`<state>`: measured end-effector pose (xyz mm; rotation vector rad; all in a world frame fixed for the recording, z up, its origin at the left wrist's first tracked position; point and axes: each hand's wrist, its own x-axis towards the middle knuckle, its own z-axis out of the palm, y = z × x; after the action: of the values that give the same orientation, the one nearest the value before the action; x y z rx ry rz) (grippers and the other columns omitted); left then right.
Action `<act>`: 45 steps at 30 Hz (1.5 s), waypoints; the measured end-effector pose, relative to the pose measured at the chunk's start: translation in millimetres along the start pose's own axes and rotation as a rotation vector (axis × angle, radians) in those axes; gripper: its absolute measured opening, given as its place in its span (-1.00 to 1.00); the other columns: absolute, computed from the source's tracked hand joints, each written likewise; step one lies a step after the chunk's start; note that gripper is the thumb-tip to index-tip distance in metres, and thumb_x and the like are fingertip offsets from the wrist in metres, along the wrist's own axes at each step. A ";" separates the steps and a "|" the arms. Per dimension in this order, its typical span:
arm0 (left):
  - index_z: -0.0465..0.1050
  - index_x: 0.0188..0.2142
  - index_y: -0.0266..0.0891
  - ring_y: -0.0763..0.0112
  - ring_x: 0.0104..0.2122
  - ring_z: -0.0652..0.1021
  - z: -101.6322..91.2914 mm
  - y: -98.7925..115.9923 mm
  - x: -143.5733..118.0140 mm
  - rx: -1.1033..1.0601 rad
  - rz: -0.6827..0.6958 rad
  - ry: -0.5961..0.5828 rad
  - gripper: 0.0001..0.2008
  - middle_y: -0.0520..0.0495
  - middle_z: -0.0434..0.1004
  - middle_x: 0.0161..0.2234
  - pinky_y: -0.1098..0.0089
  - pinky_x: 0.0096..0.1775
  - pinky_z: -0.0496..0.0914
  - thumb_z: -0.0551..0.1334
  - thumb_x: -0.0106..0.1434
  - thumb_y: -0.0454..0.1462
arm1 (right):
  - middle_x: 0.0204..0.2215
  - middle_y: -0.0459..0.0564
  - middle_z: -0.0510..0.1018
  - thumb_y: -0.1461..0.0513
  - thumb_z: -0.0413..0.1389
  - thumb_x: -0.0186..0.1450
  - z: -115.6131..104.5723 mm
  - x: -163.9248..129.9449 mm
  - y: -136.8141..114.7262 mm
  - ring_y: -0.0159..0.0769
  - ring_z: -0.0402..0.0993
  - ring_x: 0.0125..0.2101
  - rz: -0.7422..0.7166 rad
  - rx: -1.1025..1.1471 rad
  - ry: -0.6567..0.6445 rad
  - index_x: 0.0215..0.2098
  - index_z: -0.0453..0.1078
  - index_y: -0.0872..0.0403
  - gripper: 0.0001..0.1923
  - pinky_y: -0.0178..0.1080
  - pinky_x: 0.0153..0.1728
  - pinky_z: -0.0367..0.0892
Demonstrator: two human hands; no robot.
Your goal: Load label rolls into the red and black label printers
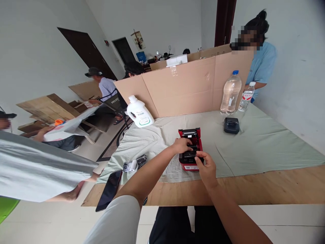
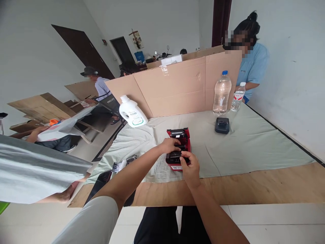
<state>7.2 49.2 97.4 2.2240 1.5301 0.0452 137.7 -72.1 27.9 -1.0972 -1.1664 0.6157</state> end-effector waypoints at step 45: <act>0.27 0.14 -0.30 0.16 0.10 0.30 16.9 -12.7 -40.3 -0.081 0.383 0.699 -0.57 -0.25 0.35 0.06 0.07 0.14 0.20 -0.10 0.41 -0.16 | -0.12 0.02 0.52 0.37 0.07 0.18 -12.7 -20.8 -26.6 -0.09 0.27 0.01 -0.500 -0.752 -0.299 -0.09 0.43 0.06 -0.67 0.01 0.09 0.12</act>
<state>-15.0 11.2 86.1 2.5370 1.3253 1.0740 139.1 -104.5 43.6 -1.2758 -1.9402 -0.0822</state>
